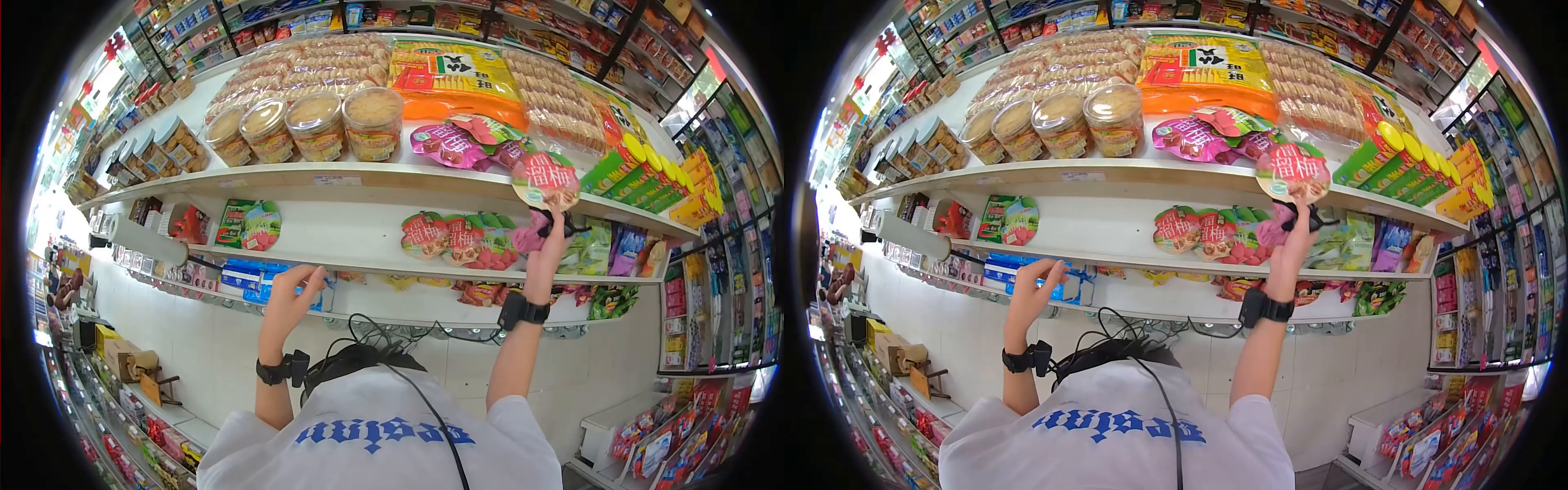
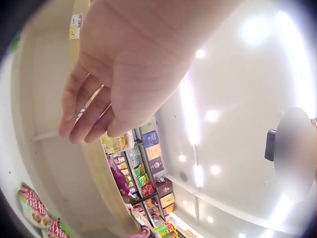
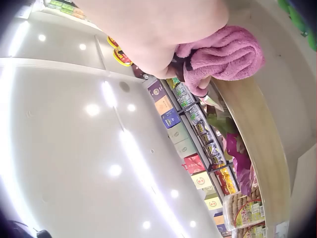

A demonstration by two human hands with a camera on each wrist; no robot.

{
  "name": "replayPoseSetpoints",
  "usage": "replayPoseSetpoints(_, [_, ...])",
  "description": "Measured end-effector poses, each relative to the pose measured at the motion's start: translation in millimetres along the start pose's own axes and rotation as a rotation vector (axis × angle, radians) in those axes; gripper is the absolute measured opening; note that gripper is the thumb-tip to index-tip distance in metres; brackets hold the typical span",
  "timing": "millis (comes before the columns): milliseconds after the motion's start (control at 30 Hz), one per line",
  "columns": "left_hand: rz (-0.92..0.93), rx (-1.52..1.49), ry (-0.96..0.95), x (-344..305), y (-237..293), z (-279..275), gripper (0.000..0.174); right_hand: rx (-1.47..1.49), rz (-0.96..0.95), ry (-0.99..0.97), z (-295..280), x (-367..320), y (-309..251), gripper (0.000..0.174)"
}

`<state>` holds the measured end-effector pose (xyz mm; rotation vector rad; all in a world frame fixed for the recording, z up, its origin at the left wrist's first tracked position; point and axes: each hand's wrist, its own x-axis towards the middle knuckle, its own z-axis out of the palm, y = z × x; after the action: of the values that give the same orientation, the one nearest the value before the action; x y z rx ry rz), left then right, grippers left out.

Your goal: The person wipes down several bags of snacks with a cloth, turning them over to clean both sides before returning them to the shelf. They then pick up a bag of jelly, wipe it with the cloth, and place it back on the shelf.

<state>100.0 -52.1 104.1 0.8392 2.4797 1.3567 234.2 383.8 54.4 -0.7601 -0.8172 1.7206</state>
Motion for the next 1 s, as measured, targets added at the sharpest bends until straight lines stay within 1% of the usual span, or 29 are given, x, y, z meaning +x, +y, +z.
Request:
replayPoseSetpoints(33, [-0.001,-0.011,-0.005,1.1,0.6,1.8,0.021,0.013,-0.034,0.059,-1.6,-8.4,-4.1,0.041])
replayPoseSetpoints(133, [-0.035,-0.035,-0.071,9.3,5.7,9.1,0.021,0.035,-0.096,0.008,-9.4,-44.7,-22.2,0.036])
replayPoseSetpoints(233, [0.029,-0.032,-0.141,17.8,6.8,16.0,0.023,0.0,-0.042,-0.091,-27.4,-79.7,-22.2,0.036])
replayPoseSetpoints(300, [0.076,-0.02,-0.249,22.8,9.6,17.8,0.024,-0.043,0.084,-0.129,-27.9,-117.6,-26.9,0.032])
replayPoseSetpoints(333, [0.097,-0.015,-0.305,23.6,10.5,17.3,0.025,-0.115,0.269,-0.235,-40.2,-128.3,-27.3,0.032])
replayPoseSetpoints(367, [0.114,-0.02,-0.386,21.9,10.3,17.0,0.026,-0.082,0.179,-0.162,-41.3,-143.0,-13.4,0.032])
replayPoseSetpoints(433, [0.156,-0.036,-0.537,21.3,7.9,13.7,0.031,-0.199,0.303,-0.253,-43.4,-174.7,-12.7,0.034])
replayPoseSetpoints(467, [0.125,0.008,-0.678,22.1,4.1,7.4,0.038,-0.219,0.323,-0.3,-37.9,-188.8,-10.0,0.037])
replayPoseSetpoints(500, [0.11,-0.008,-0.721,20.2,-3.1,5.4,0.039,-0.238,0.346,-0.345,-32.2,-202.6,-5.8,0.039])
replayPoseSetpoints(533, [0.096,-0.021,-0.765,18.9,-11.1,3.9,0.041,-0.259,0.37,-0.429,-29.1,-212.1,1.2,0.041])
replayPoseSetpoints(567, [0.086,-0.033,-0.809,19.0,-17.4,0.7,0.042,-0.332,0.411,-0.416,-20.9,-225.1,9.3,0.038])
replayPoseSetpoints(600, [0.11,-0.07,-0.854,21.0,-15.5,-7.2,0.044,-0.41,0.437,-0.522,-15.0,-232.9,17.2,0.034])
replayPoseSetpoints(633, [0.06,-0.131,-0.82,20.3,-23.9,-10.2,0.042,-0.489,0.462,-0.628,-7.1,-238.9,24.5,0.031])
replayPoseSetpoints(700, [-0.042,-0.257,-0.747,16.8,-44.3,-14.2,0.038,-0.555,0.521,-0.794,16.8,-253.5,38.1,0.027])
replayPoseSetpoints(733, [-0.107,-0.338,-0.677,17.1,-46.7,-19.7,0.036,-0.489,0.488,-0.817,30.0,-260.8,46.5,0.028])
replayPoseSetpoints(800, [-0.234,-0.499,-0.531,19.9,-48.6,-31.6,0.031,-0.535,0.464,-0.834,59.9,-272.8,49.5,0.027])
replayPoseSetpoints(833, [-0.235,-0.558,-0.465,19.9,-52.6,-35.5,0.031,-0.559,0.452,-0.842,71.5,-274.1,49.9,0.027])
replayPoseSetpoints(867, [-0.237,-0.617,-0.398,19.2,-58.4,-40.2,0.031,-0.746,0.618,-0.93,75.7,-262.9,45.9,0.038])
replayPoseSetpoints(900, [-0.239,-0.676,-0.329,18.9,-63.8,-45.0,0.031,-0.811,0.48,-0.782,77.8,-258.5,47.2,0.041])
replayPoseSetpoints(967, [-0.225,-0.633,-0.277,20.3,-67.2,-59.7,0.033,-0.923,0.2,-0.493,77.1,-247.6,55.4,0.047])
replayPoseSetpoints(1000, [-0.202,-0.628,-0.258,20.6,-69.1,-66.5,0.034,-0.883,0.171,-0.367,75.2,-226.1,53.3,0.049])
